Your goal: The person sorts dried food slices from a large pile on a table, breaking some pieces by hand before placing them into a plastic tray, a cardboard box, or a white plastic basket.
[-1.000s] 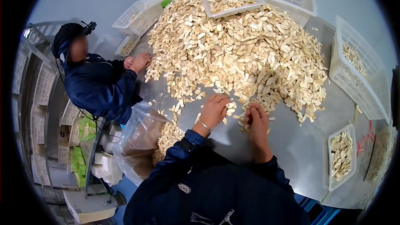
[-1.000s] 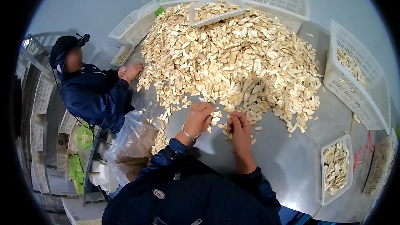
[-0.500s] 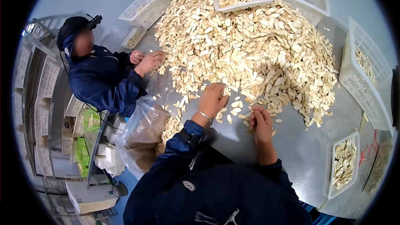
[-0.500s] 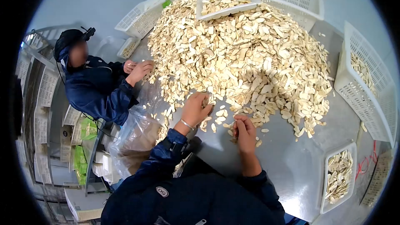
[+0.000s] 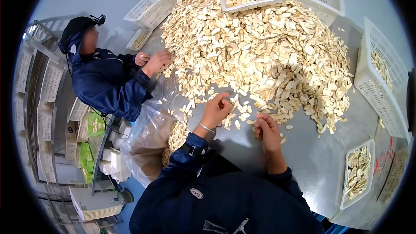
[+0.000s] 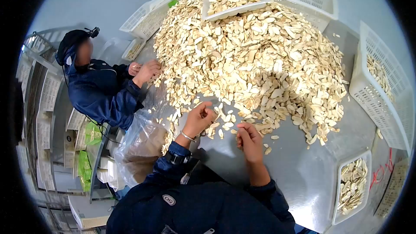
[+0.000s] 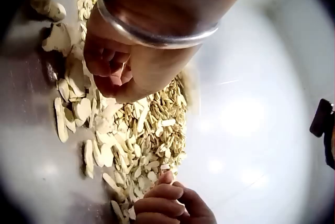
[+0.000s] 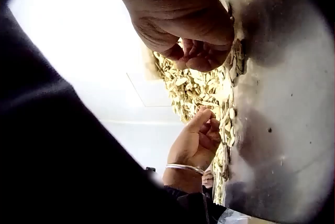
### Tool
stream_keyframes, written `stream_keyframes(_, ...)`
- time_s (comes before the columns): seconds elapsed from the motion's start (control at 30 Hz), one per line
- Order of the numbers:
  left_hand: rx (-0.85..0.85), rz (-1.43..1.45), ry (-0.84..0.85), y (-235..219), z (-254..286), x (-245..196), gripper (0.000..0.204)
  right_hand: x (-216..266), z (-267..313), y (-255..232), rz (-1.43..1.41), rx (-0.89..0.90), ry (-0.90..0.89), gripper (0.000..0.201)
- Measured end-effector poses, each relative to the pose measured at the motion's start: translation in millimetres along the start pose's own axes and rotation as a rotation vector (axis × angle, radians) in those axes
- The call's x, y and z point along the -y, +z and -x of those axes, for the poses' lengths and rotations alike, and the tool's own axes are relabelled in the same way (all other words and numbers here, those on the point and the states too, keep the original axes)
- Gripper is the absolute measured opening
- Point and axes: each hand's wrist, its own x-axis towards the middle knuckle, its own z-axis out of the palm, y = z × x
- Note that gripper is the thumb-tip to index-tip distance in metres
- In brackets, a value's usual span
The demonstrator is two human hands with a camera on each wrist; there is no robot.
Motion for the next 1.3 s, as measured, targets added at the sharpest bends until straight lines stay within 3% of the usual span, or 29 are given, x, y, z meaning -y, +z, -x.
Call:
stream_keyframes(0.03,-0.001,0.072,-0.019,0.2,1.0,2.5,0.036,1.5,1.0,0.6,0.001,0.006,0.015,0.011)
stream_keyframes(0.13,-0.015,-0.126,-0.032,0.2,3.3,-4.1,0.032,6.7,3.2,1.2,0.011,0.02,0.047,0.011)
stream_keyframes(0.23,-0.051,-0.66,0.235,7.2,8.2,-24.5,0.033,4.6,2.1,0.5,0.023,0.027,0.049,0.011)
stream_keyframes(0.27,-0.075,-0.698,0.208,10.5,9.7,-26.5,0.036,3.6,1.9,-0.2,0.026,0.032,0.047,0.011)
stream_keyframes(0.37,-0.012,-0.67,0.169,9.8,8.6,-26.9,0.032,-0.4,0.6,-0.5,0.035,0.02,0.051,0.012)
stream_keyframes(0.57,-0.065,-0.482,0.175,10.6,14.9,-23.4,0.019,-0.6,2.4,-1.1,0.032,0.042,0.041,0.012)
stream_keyframes(0.77,-0.111,-0.378,0.215,5.9,14.3,-3.0,0.023,-0.8,2.9,0.9,0.026,0.041,0.043,0.012)
stream_keyframes(0.87,-0.085,-0.533,0.208,7.1,14.9,-14.6,0.021,1.1,3.5,1.7,0.028,0.047,0.052,0.012)
stream_keyframes(1.07,-0.075,-0.553,0.242,16.4,13.8,-22.2,0.02,0.7,4.0,0.5,0.06,0.051,0.062,0.013)
stream_keyframes(1.17,-0.128,-0.398,0.174,14.6,19.1,-30.4,0.018,0.3,4.1,0.2,0.052,0.063,0.064,0.014)
stream_keyframes(1.3,-0.251,-0.392,0.21,-5.0,21.5,-31.1,0.014,1.3,4.4,2.0,0.068,0.074,0.072,0.014)
